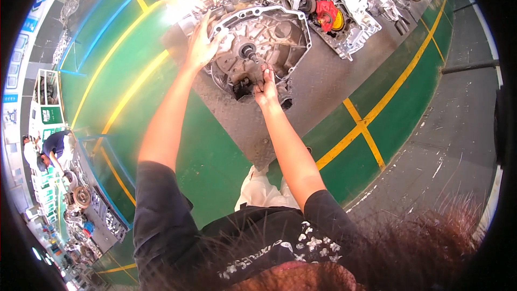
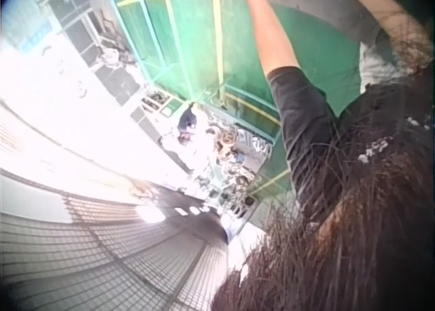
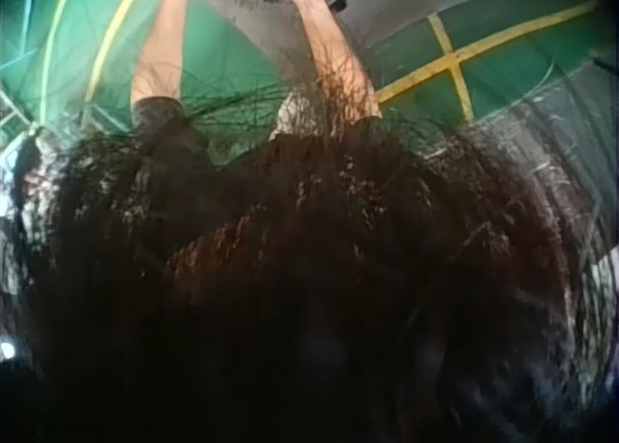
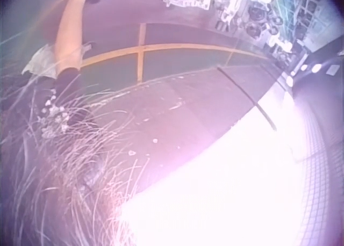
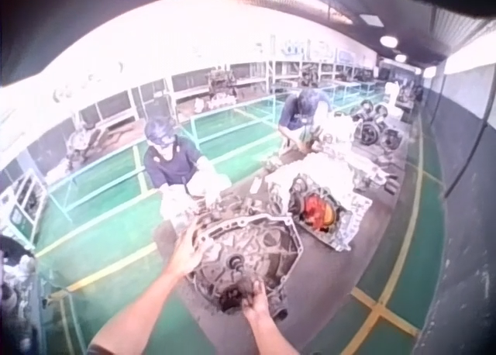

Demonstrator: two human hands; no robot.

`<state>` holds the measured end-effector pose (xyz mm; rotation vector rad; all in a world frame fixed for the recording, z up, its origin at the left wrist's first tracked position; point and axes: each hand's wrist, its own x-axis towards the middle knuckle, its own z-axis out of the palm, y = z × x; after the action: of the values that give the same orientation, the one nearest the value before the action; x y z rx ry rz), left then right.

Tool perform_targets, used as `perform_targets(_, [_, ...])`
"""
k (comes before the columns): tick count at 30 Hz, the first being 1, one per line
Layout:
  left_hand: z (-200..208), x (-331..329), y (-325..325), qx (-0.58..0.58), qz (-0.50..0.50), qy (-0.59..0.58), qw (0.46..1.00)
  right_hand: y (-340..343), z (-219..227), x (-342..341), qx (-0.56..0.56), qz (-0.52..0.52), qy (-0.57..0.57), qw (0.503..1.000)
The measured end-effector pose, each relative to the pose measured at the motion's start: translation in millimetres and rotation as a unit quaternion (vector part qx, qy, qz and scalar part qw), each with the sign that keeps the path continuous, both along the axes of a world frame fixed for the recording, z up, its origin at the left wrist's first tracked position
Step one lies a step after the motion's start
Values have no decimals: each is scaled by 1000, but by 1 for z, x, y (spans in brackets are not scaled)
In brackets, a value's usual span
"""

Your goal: The person works by hand to remove various internal components from a metallic transmission housing, including gears and shafts.

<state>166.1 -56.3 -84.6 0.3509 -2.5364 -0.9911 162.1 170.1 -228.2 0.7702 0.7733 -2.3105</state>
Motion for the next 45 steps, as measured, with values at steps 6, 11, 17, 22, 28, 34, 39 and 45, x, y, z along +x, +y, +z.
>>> perform_targets(6, [3, -1, 2, 23, -10, 1, 1000, 25, 15, -11, 121, 139, 57, 981])
perform_targets(11, [3, 0, 4, 18, -12, 13, 1000, 78, 30, -35, 32, 214, 108, 970])
perform_targets(17, [1, 0, 3, -64, 2, 26, 998, 149, 65, -56, 330, 521, 354, 704])
perform_targets(22, [5, -1, 8, -92, 16, 3, 996, 150, 100, -61, 644, 437, 520, 352])
perform_targets(28, [17, -3, 22, -105, 39, -35, 993, 181, 99, -87, 584, 429, 593, 351])
perform_targets(34, [17, 1, 26, -125, 69, -53, 988, 257, 66, -82, 413, 443, 476, 637])
perform_targets(39, [20, -1, 29, -142, 110, -94, 979, 269, 52, -53, 439, 389, 593, 552])
perform_targets(45, [19, -5, 37, -77, 171, -125, 974, 277, 48, -81, 402, 477, 583, 520])
